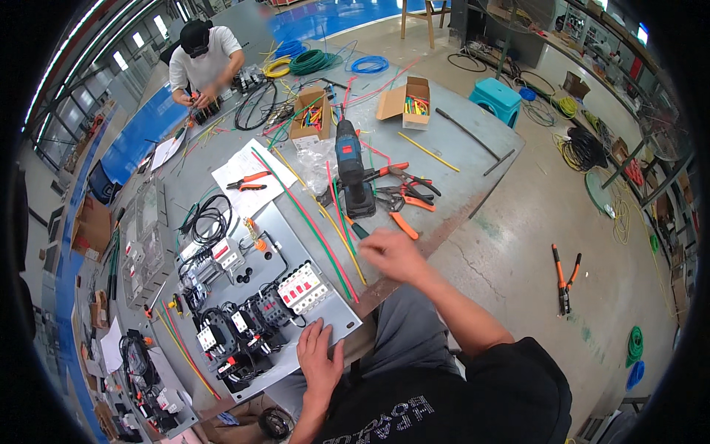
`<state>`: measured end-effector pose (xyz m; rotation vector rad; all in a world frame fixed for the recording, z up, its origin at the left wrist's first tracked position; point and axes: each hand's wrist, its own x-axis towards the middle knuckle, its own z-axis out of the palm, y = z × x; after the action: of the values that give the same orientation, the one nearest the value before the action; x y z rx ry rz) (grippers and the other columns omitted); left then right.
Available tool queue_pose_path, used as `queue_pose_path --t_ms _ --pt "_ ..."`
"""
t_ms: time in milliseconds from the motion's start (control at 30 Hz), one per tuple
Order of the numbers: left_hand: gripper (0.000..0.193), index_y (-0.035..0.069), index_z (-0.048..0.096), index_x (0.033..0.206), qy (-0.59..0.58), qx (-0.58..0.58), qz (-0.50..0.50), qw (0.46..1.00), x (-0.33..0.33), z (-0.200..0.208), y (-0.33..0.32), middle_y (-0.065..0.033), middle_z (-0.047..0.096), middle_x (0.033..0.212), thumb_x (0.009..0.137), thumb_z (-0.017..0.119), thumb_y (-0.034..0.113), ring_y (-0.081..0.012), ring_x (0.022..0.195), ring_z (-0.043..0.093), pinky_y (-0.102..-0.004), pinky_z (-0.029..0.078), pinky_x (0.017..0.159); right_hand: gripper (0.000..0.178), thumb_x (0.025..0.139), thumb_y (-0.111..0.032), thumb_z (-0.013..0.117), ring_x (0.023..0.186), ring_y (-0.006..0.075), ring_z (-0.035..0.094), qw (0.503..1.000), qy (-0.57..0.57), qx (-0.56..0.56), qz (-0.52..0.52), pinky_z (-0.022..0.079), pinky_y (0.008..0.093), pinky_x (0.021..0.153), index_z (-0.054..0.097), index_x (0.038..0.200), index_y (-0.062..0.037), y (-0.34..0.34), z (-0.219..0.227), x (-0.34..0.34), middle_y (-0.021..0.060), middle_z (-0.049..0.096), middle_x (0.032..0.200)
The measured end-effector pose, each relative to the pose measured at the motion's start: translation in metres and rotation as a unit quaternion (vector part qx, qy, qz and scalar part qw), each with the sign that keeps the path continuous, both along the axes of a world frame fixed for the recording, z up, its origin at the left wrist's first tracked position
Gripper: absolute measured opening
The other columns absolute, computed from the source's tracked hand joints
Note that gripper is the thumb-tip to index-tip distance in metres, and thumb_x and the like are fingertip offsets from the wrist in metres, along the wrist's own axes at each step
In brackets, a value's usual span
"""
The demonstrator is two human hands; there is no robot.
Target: The person measures and cuts multiple colored wires, strips their ends with pliers, and routes them into an open electrical panel on a workbench. The person handles yellow, green, red, and black wires, using wire cutters and pliers to prepare and place the wires into terminal blocks.
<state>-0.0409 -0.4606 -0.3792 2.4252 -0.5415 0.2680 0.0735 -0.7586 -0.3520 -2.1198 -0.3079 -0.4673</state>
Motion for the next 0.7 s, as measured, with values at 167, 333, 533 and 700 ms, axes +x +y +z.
queue_pose_path --t_ms 167,333,533,700 --pt "0.046 0.004 0.071 0.119 -0.002 0.013 0.007 1.000 0.007 0.000 -0.001 -0.0132 0.066 0.134 0.079 0.084 0.023 -0.0357 0.125 0.057 -0.0471 0.044 0.103 0.018 0.095 -0.016 0.071 0.075 0.0151 0.065 0.971 -0.020 0.107 -0.215 0.052 0.0312 0.071 0.076 0.102 -0.0005 -0.079 0.057 0.072 0.0068 0.069 0.081" --pt "0.046 0.008 0.072 0.117 -0.022 0.051 0.024 0.998 0.009 -0.002 -0.004 -0.0088 0.067 0.133 0.079 0.085 0.031 -0.0311 0.122 0.060 -0.0428 0.045 0.098 0.027 0.093 -0.020 0.069 0.089 0.0250 0.074 0.976 0.006 0.011 -0.215 0.057 0.0356 0.083 0.077 0.112 -0.0022 -0.142 0.058 0.227 0.0153 0.077 0.099" --pt "0.049 0.010 0.073 0.111 -0.046 0.065 0.034 0.996 0.011 -0.016 -0.004 -0.0090 0.070 0.127 0.072 0.091 0.033 -0.0308 0.116 0.063 -0.0413 0.048 0.095 0.039 0.088 -0.016 0.065 0.117 0.0379 0.068 0.959 0.029 -0.185 -0.212 0.053 0.0467 0.101 0.074 0.125 -0.0066 -0.170 0.006 0.394 0.0199 0.073 0.123" --pt "0.054 0.006 0.069 0.121 -0.046 0.034 0.034 0.998 0.009 -0.013 -0.007 -0.0174 0.068 0.130 0.072 0.088 0.020 -0.0393 0.116 0.064 -0.0493 0.052 0.096 0.051 0.086 -0.010 0.062 0.123 0.0387 0.065 0.940 0.104 -0.200 -0.256 0.052 0.0475 0.104 0.068 0.137 -0.0112 -0.173 -0.035 0.472 0.0200 0.068 0.132"
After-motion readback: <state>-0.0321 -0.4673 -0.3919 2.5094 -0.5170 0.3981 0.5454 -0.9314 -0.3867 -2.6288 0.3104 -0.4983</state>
